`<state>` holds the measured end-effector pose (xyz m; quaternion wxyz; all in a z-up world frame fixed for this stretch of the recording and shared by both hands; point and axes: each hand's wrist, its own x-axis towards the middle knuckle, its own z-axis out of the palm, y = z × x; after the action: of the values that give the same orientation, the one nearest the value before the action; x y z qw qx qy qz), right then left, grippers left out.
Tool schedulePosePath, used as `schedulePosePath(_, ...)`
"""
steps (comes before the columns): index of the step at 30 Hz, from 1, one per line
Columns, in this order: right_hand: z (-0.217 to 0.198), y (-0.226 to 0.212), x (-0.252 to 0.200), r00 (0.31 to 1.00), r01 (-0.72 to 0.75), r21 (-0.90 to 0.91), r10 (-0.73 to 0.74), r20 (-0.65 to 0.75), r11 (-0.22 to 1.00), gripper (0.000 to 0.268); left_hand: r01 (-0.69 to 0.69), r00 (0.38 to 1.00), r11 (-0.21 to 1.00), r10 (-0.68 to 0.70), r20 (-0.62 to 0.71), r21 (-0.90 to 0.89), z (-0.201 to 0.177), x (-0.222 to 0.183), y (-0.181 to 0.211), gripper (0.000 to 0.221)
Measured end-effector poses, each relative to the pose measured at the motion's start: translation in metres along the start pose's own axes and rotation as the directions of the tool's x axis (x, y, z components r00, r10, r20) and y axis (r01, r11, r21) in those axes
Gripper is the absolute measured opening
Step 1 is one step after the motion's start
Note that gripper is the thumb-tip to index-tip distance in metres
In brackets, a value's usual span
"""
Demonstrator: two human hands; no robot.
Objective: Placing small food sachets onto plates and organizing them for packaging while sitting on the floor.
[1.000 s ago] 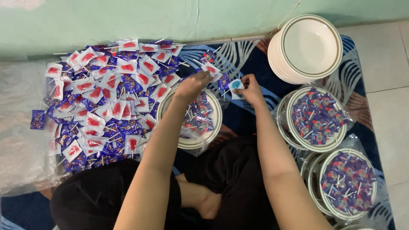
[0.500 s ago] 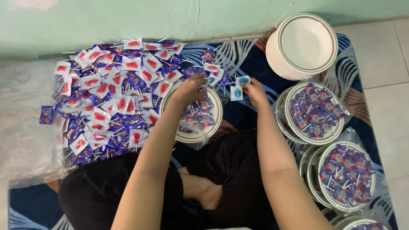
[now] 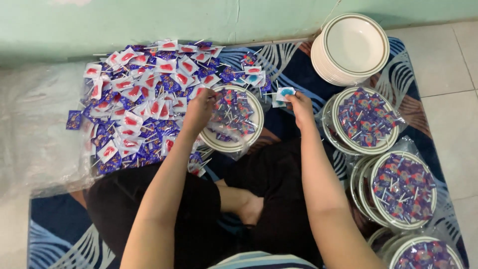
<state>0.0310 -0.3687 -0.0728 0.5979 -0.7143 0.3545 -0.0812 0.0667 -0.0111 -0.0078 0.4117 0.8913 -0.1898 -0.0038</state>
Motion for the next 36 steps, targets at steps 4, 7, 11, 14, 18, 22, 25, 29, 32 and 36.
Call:
schedulePosePath(4,-0.002,-0.002,-0.027,0.997,0.042,0.091,-0.047,0.059,0.995,0.023,0.375,0.926,0.912,-0.362,0.105,-0.164,-0.053,-0.054,0.021,0.02)
schedulePosePath(7,-0.003,-0.012,-0.042,0.992,0.073,0.128,-0.085,0.089,0.989,0.024,0.424,0.889,0.817,-0.457,0.008,-0.392,-0.068,-0.091,0.009,0.021)
schedulePosePath(11,-0.009,-0.015,-0.059,0.987,0.085,0.108,-0.099,0.13,0.99,0.025,0.439,0.818,0.615,-0.575,0.008,-0.655,-0.072,-0.112,-0.011,0.036)
schedulePosePath(14,-0.012,-0.022,-0.067,0.986,0.081,0.09,-0.093,0.135,0.993,0.026,0.539,0.828,0.656,-0.526,0.193,-0.529,-0.081,-0.121,-0.012,0.038)
schedulePosePath(18,-0.019,-0.021,-0.078,0.988,0.069,0.067,-0.078,0.134,0.995,0.029,0.619,0.757,0.769,-0.53,0.382,-0.161,-0.044,-0.118,-0.063,0.04)
schedulePosePath(22,-0.018,-0.026,-0.085,0.986,0.083,0.044,-0.088,0.142,0.996,0.025,0.692,0.72,0.685,-0.635,0.28,-0.228,-0.003,-0.105,-0.078,0.051)
schedulePosePath(25,-0.016,-0.024,-0.084,0.986,0.065,0.036,-0.07,0.152,0.997,0.034,0.535,0.809,0.618,-0.572,0.139,-0.576,-0.008,-0.111,-0.037,0.037)
schedulePosePath(29,-0.014,-0.027,-0.084,0.985,0.057,0.019,-0.059,0.164,0.998,0.04,0.465,0.871,0.756,-0.482,0.089,-0.461,-0.018,-0.11,-0.006,0.028)
schedulePosePath(32,-0.012,-0.028,-0.085,0.984,0.058,0.003,-0.058,0.169,0.998,0.039,0.332,0.943,0.93,-0.332,0.028,-0.158,-0.009,-0.113,-0.002,0.025)
schedulePosePath(36,-0.014,-0.028,-0.083,0.982,0.069,-0.012,-0.066,0.178,0.998,0.042,0.066,0.996,0.871,-0.09,0.024,0.486,0.024,-0.119,-0.014,0.041)
